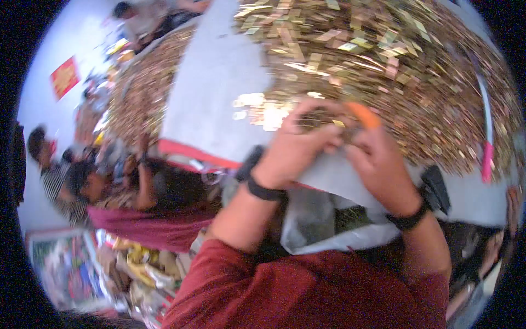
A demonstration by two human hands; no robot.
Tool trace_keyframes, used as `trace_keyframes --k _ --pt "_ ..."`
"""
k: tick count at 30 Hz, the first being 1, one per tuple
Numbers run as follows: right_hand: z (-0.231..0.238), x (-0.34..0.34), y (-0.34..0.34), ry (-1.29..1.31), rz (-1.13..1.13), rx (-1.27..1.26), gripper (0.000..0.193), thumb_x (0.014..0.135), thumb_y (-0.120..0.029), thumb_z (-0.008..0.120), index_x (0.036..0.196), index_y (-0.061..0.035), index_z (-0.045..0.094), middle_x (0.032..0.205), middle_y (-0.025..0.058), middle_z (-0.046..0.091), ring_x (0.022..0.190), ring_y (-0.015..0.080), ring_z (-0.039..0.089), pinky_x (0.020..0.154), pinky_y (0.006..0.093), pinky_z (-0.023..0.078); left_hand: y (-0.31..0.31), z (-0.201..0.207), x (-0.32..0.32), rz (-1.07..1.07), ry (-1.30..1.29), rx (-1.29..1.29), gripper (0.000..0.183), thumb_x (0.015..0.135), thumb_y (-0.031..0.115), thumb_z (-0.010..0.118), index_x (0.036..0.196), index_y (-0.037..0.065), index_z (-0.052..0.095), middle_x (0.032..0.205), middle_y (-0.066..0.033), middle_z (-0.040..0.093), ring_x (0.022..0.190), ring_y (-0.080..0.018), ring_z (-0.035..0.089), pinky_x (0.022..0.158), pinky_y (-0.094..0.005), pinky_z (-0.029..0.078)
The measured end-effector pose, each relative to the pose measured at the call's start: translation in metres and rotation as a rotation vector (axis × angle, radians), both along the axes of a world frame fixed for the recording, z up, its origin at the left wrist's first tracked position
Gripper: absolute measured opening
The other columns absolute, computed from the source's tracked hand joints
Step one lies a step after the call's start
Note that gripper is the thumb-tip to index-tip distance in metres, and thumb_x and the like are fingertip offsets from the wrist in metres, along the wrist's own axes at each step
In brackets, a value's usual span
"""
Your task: The person sorts and assembles small brass washers, brass pins, and metal tubes by hand at a workbench.
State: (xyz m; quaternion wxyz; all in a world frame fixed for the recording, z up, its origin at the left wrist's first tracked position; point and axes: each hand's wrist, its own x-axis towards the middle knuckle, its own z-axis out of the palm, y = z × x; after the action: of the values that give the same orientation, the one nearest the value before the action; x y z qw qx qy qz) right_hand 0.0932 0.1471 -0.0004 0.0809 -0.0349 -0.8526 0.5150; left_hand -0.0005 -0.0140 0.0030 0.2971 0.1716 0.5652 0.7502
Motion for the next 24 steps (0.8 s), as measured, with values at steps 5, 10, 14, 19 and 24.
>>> trace_keyframes --k 5,10,14,19,24 --pt "-0.002 0.001 -0.014 -0.040 0.013 -0.396 0.073 0.085 0.000 0.056 0.150 -0.0035 0.024 0.081 0.0005 0.063 0.069 0.0063 0.056 0.068 0.0219 0.048 -0.003 -0.003 0.004 -0.060 -0.241 0.115 0.034 0.091 0.007 0.063 0.123 0.004 0.052 0.089 -0.0056 0.068 0.055 -0.0070 0.055 0.048 -0.0199 0.044" --pt "0.012 -0.004 -0.030 -0.042 -0.007 -0.478 0.074 0.086 0.004 0.054 0.151 -0.0038 0.020 0.088 0.0080 0.065 0.071 0.0086 0.059 0.075 0.0244 0.050 -0.010 -0.003 0.003 -0.087 -0.294 0.144 0.027 0.092 0.009 0.064 0.116 0.003 0.052 0.082 -0.0049 0.067 0.051 -0.0076 0.054 0.045 -0.0202 0.042" --pt "-0.002 -0.007 -0.020 0.047 -0.030 -0.258 0.065 0.086 0.003 0.056 0.147 -0.0026 0.033 0.080 0.0005 0.059 0.070 0.0087 0.053 0.067 0.0233 0.046 -0.011 -0.002 0.002 -0.115 -0.325 0.135 0.025 0.092 0.012 0.065 0.113 0.003 0.054 0.074 -0.0013 0.063 0.051 -0.0073 0.054 0.044 -0.0212 0.042" --pt "0.009 -0.007 -0.005 0.007 -0.153 0.246 0.032 0.088 -0.009 0.061 0.121 -0.0057 0.061 0.079 0.0065 0.056 0.070 0.0196 0.054 0.068 0.0309 0.046 -0.013 -0.004 -0.001 -0.015 -0.078 -0.021 0.017 0.093 0.011 0.063 0.107 0.005 0.057 0.068 0.0022 0.055 0.053 -0.0052 0.052 0.047 -0.0213 0.044" --pt "0.008 -0.004 0.001 0.011 -0.076 0.601 0.027 0.088 -0.013 0.064 0.113 -0.0046 0.061 0.085 0.0143 0.061 0.077 0.0296 0.060 0.070 0.0376 0.048 -0.005 -0.014 0.003 -0.023 0.081 -0.057 0.018 0.091 0.010 0.064 0.107 0.004 0.058 0.069 0.0017 0.055 0.055 -0.0051 0.051 0.049 -0.0226 0.044"
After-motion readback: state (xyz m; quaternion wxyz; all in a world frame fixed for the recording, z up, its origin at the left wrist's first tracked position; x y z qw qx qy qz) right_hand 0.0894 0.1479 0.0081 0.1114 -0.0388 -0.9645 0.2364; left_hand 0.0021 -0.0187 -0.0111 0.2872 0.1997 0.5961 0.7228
